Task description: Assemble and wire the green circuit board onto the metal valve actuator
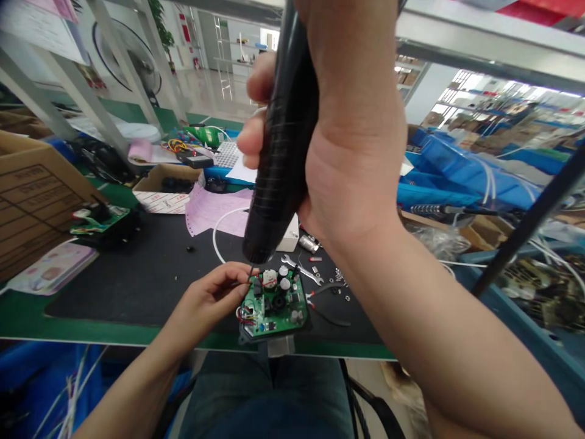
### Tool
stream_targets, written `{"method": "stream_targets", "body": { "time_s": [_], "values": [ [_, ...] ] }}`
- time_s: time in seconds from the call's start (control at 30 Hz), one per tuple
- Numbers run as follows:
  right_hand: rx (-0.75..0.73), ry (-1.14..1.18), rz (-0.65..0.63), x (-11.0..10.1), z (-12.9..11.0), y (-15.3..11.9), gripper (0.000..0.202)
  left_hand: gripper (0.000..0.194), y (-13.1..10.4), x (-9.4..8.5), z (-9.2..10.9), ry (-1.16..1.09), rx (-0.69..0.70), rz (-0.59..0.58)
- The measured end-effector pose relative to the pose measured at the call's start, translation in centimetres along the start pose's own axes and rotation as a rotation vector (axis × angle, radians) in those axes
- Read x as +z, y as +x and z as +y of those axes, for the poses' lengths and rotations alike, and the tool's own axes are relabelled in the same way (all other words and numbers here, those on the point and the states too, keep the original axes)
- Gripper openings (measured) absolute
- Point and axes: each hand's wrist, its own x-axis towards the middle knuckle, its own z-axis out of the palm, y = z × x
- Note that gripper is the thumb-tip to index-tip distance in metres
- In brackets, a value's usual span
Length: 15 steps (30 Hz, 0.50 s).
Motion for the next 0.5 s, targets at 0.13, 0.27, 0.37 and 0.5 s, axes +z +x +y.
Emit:
{"method": "stream_targets", "body": {
  "time_s": [0.13, 0.27, 0.37, 0.5],
  "values": [
    [0.025, 0.224, -0.128, 0.7, -0.2, 0.0, 0.093, 0.005, 0.1, 0.0, -0.1, 0.005, 0.006, -0.004],
    [-0.016, 0.213, -0.182, 0.1, 0.6, 0.0, 0.094, 0.006, 0.0, 0.0, 0.0, 0.015, 0.010, -0.004],
    [-0.009, 0.053, -0.407, -0.1, 1.0, -0.2, 0.053, 0.006, 0.0, 0.0, 0.1, 0.017, 0.013, -0.001],
    [-0.018, -0.085, -0.528, 0.0, 1.6, -0.5, 0.038, 0.006, 0.1, 0.0, 0.1, 0.007, 0.014, 0.004]
  ]
}}
